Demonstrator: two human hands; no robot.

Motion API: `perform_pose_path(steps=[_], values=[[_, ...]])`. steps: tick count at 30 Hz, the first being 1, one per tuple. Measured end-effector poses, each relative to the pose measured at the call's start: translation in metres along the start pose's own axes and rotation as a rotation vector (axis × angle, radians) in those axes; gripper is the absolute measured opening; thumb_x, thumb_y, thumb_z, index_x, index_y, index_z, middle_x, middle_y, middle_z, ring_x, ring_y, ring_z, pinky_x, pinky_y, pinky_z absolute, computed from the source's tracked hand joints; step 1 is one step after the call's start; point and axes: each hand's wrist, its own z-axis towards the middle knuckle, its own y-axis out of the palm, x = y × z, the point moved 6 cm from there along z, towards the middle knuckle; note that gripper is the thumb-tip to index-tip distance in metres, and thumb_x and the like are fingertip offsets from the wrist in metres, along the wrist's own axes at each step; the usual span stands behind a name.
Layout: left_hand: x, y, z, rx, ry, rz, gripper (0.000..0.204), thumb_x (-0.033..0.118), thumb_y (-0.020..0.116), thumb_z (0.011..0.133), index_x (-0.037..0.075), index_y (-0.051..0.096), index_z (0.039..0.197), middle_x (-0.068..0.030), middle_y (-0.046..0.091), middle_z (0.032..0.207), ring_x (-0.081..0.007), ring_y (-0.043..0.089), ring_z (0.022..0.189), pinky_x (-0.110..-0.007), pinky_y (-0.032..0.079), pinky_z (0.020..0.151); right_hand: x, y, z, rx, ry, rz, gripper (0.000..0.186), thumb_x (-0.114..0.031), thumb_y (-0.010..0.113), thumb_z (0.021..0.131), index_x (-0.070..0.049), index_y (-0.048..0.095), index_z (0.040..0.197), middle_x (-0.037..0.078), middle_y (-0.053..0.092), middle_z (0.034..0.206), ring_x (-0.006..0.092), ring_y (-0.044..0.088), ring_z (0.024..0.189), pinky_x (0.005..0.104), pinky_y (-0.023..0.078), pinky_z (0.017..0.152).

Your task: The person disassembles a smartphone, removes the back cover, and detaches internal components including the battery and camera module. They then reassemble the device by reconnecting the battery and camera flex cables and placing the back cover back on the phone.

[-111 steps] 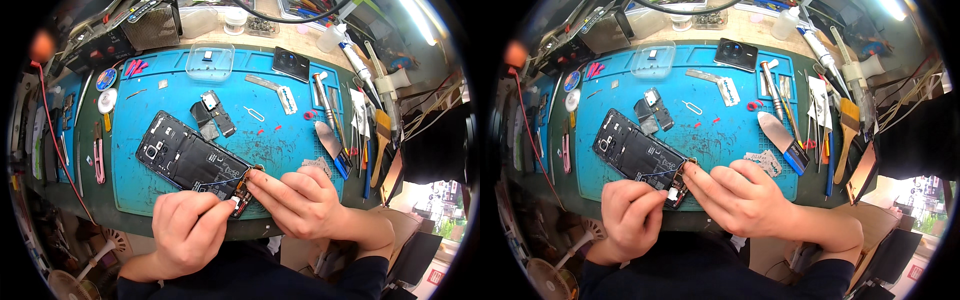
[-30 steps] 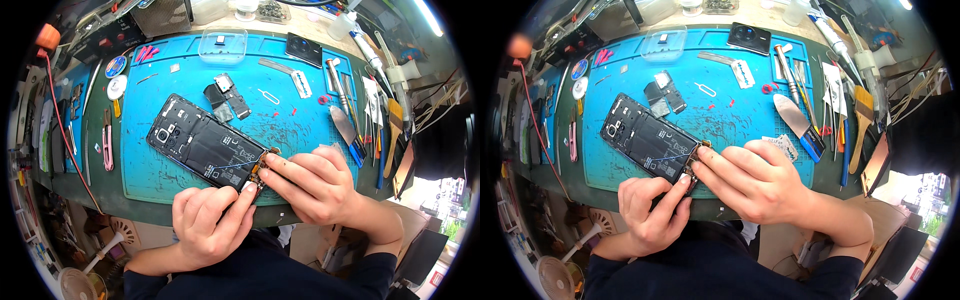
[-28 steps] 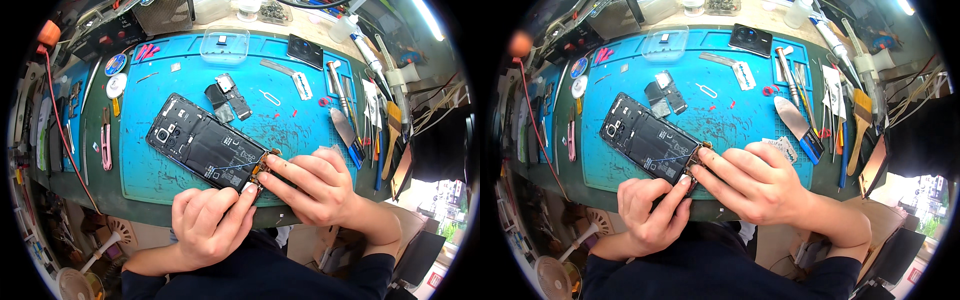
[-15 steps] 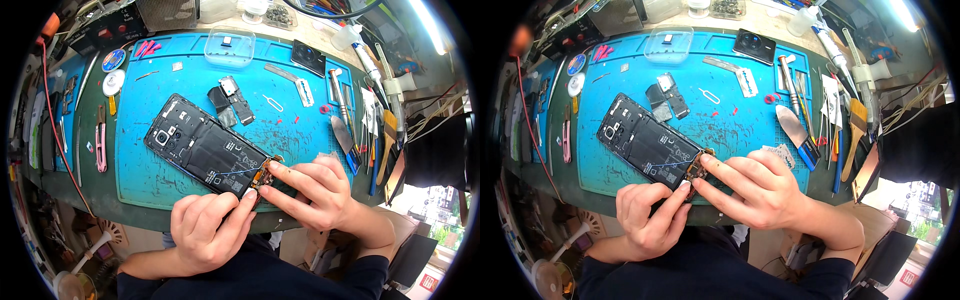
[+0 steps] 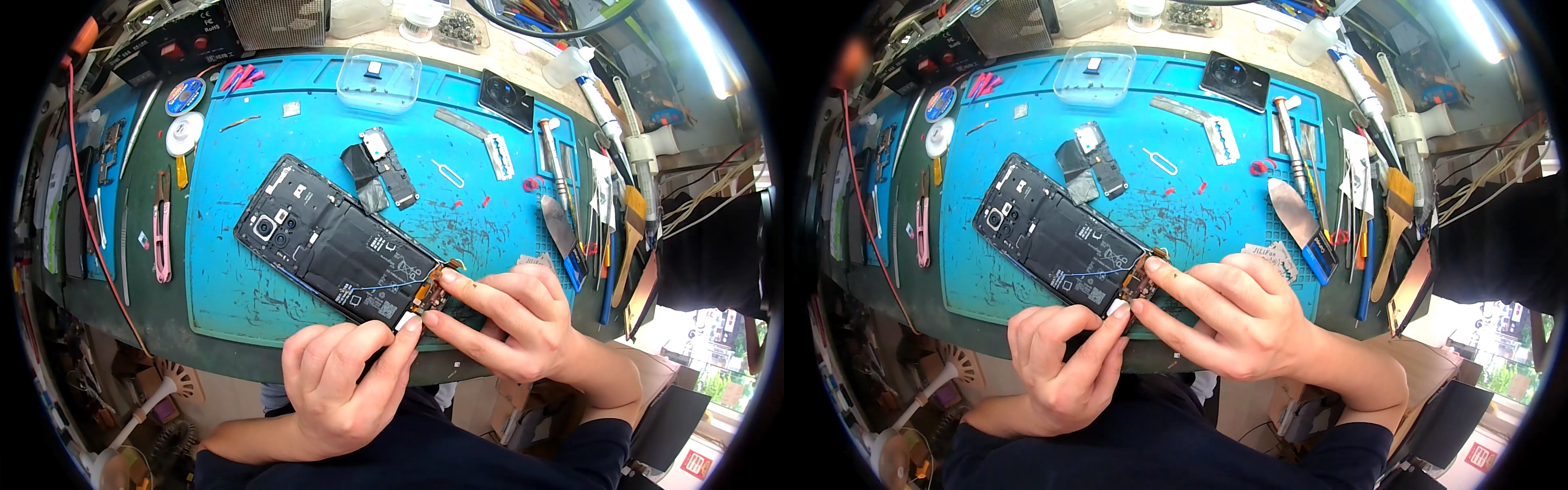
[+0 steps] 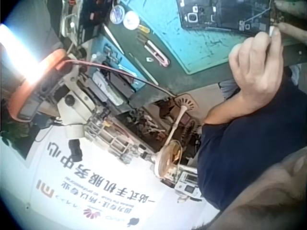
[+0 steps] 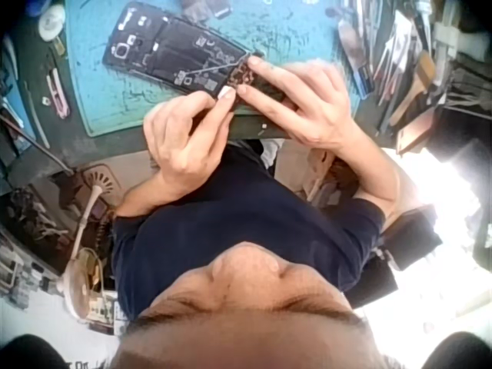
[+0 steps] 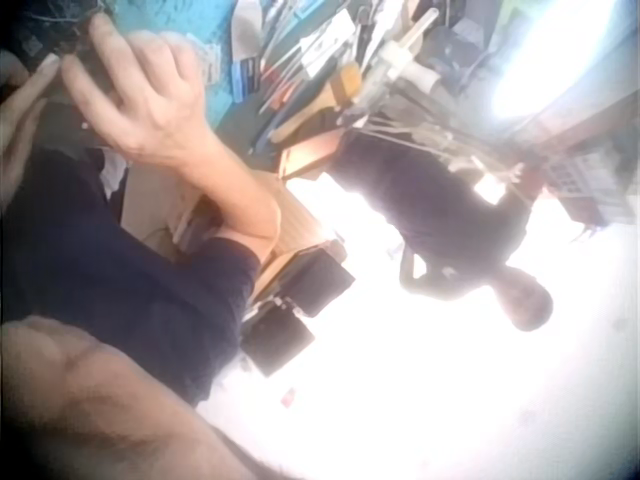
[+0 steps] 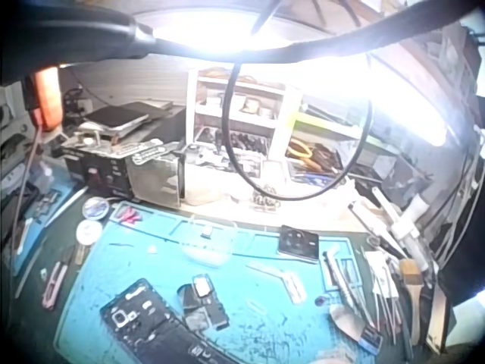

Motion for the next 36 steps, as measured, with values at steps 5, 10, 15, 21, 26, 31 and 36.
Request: perform_pose_path(steps=[5,10,15,21,26,31,36], values=[[-0.0005,0.0001,-0.0001,-0.018,-0.013,-0.017,0.042,0.010,0.087,0.071,0.009,0.083,0.113,-0.0007,0.062,0.103,-0.0223,0.059,0.092,-0.041,0.044,0.083,-0.0006,-0.0001,-0.0005,-0.014,-0.009,-0.009,0.044,-0.017,0.070,0.075,-0.014,0.080,0.117,0.013,0.074,0.130,0.0150,0.064,0.089,0.0306,0.045,0.074],[-0.0005,-0.0001,0.0012,-0.024,-0.021,-0.024,0.042,0.008,0.087,0.070,0.009,0.083,0.113,-0.0004,0.062,0.103,-0.0219,0.059,0.091,-0.041,0.043,0.083,-0.0013,0.0004,-0.0011,-0.019,-0.011,-0.006,0.042,-0.018,0.069,0.076,-0.013,0.080,0.117,0.014,0.074,0.130,0.0150,0.064,0.089,0.0307,0.045,0.074],[-0.0004,-0.0017,0.0034,-0.031,-0.028,0.013,0.033,0.010,0.086,0.078,0.011,0.084,0.111,0.0048,0.064,0.102,-0.0153,0.061,0.092,-0.035,0.044,0.083,-0.0011,0.0002,-0.0003,-0.013,-0.018,-0.007,0.041,-0.017,0.069,0.077,-0.012,0.080,0.116,0.014,0.074,0.130,0.0152,0.064,0.087,0.0309,0.045,0.074],[-0.0011,-0.0024,0.0034,-0.038,-0.023,0.010,0.033,0.010,0.086,0.078,0.011,0.084,0.110,0.0046,0.064,0.103,-0.0154,0.061,0.092,-0.035,0.045,0.082,-0.0009,0.0006,-0.0001,-0.011,-0.022,-0.006,0.040,-0.017,0.069,0.077,-0.012,0.080,0.116,0.015,0.074,0.130,0.0156,0.064,0.087,0.0308,0.045,0.072],[-0.0015,-0.0013,0.0001,-0.010,0.022,0.050,0.032,0.011,0.085,0.078,0.013,0.085,0.110,0.0037,0.064,0.105,-0.0156,0.062,0.093,-0.035,0.047,0.083,-0.0017,0.0002,-0.0012,0.002,-0.018,-0.006,0.041,-0.017,0.068,0.078,-0.009,0.079,0.116,0.015,0.074,0.129,0.0158,0.065,0.087,0.0309,0.045,0.073],[0.0006,-0.0007,0.0015,0.003,0.053,0.095,0.032,0.013,0.084,0.080,0.013,0.083,0.112,0.0024,0.063,0.105,-0.0163,0.062,0.094,-0.036,0.048,0.083,-0.0026,-0.0027,0.0011,-0.023,0.028,-0.037,0.044,-0.016,0.066,0.080,-0.002,0.078,0.120,0.012,0.075,0.129,0.0162,0.065,0.090,0.0307,0.047,0.074],[-0.0028,-0.0001,0.0004,-0.010,0.073,0.030,0.046,0.012,0.084,0.077,0.007,0.078,0.122,-0.0038,0.062,0.105,-0.0240,0.061,0.090,-0.041,0.047,0.083,-0.0033,-0.0009,0.0015,-0.039,0.023,-0.052,0.046,-0.017,0.066,0.080,0.000,0.078,0.121,0.010,0.074,0.130,0.0167,0.064,0.096,0.0314,0.049,0.076]])
